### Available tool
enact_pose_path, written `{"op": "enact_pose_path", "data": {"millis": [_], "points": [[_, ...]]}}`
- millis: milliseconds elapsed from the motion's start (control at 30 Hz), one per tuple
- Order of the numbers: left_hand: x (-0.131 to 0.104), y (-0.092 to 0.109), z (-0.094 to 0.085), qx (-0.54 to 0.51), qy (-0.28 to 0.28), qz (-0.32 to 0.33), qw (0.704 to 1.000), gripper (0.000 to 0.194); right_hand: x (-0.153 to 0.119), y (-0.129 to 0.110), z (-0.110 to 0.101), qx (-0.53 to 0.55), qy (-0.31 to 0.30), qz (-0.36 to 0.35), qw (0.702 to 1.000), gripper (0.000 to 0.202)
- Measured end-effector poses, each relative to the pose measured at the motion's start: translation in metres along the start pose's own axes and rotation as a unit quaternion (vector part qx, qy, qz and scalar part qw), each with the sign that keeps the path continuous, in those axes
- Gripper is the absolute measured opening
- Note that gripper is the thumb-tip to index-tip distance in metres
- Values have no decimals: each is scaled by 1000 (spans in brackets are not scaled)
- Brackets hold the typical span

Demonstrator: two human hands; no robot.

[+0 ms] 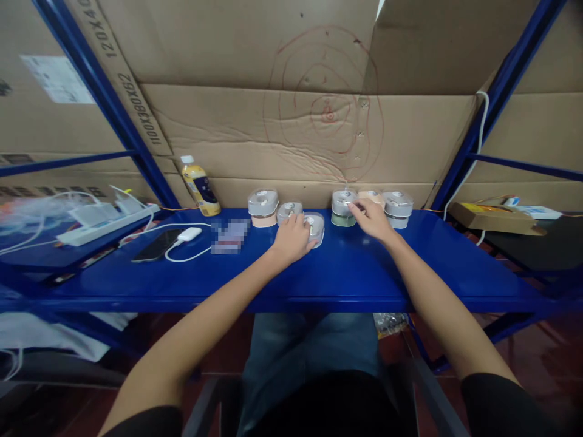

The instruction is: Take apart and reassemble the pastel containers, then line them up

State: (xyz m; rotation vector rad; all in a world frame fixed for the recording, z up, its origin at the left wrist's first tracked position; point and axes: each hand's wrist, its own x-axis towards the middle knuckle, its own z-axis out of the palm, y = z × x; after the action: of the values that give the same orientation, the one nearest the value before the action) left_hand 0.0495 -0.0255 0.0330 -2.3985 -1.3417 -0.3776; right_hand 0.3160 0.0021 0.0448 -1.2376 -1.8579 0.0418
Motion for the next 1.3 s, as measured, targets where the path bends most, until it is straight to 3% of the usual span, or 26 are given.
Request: {"op": "enact_pose_path", "data": {"millis": [200, 333, 467, 600, 733, 867, 933, 1000, 1067, 1200, 1300], "points": [[65, 7, 27, 19, 0, -19, 1000, 48, 0, -3, 4, -2, 0, -13, 1000, 57], [77, -8, 38, -41, -5, -28, 999, 59, 1, -4, 4, -10, -12, -26, 1000, 55], [66, -34, 42, -57, -3, -59, 997, 71, 1, -5, 4, -22, -20, -29, 999, 53], [50, -49, 42, -37, -46, -86, 995, 75, 0, -5, 5, -13, -13, -32, 999, 51], [25, -44, 30, -41, -45, -69, 996, 60, 0, -3, 5, -23, -16, -39, 999, 49], [-20, -28, 9, -46, -5, -52, 998, 48, -1, -7, 8, -15, -19, -31, 999, 47], [-43, -22, 2, -42, 40, -103, 993, 58, -4, -12, 12, 6, -43, -32, 999, 46], [-59, -20, 0, -66, 26, -140, 988, 65, -10, -18, 18, 33, -86, -52, 994, 46], [-65, -23, 0, -131, 0, -112, 985, 68, -17, -24, 25, 55, -142, -91, 984, 61], [-51, -31, 4, -296, -19, 51, 954, 77, -28, -38, 38, 69, -239, -159, 956, 115], [-35, -31, 9, -381, -10, 95, 919, 90, -31, -46, 42, 74, -271, -156, 947, 125]]}}
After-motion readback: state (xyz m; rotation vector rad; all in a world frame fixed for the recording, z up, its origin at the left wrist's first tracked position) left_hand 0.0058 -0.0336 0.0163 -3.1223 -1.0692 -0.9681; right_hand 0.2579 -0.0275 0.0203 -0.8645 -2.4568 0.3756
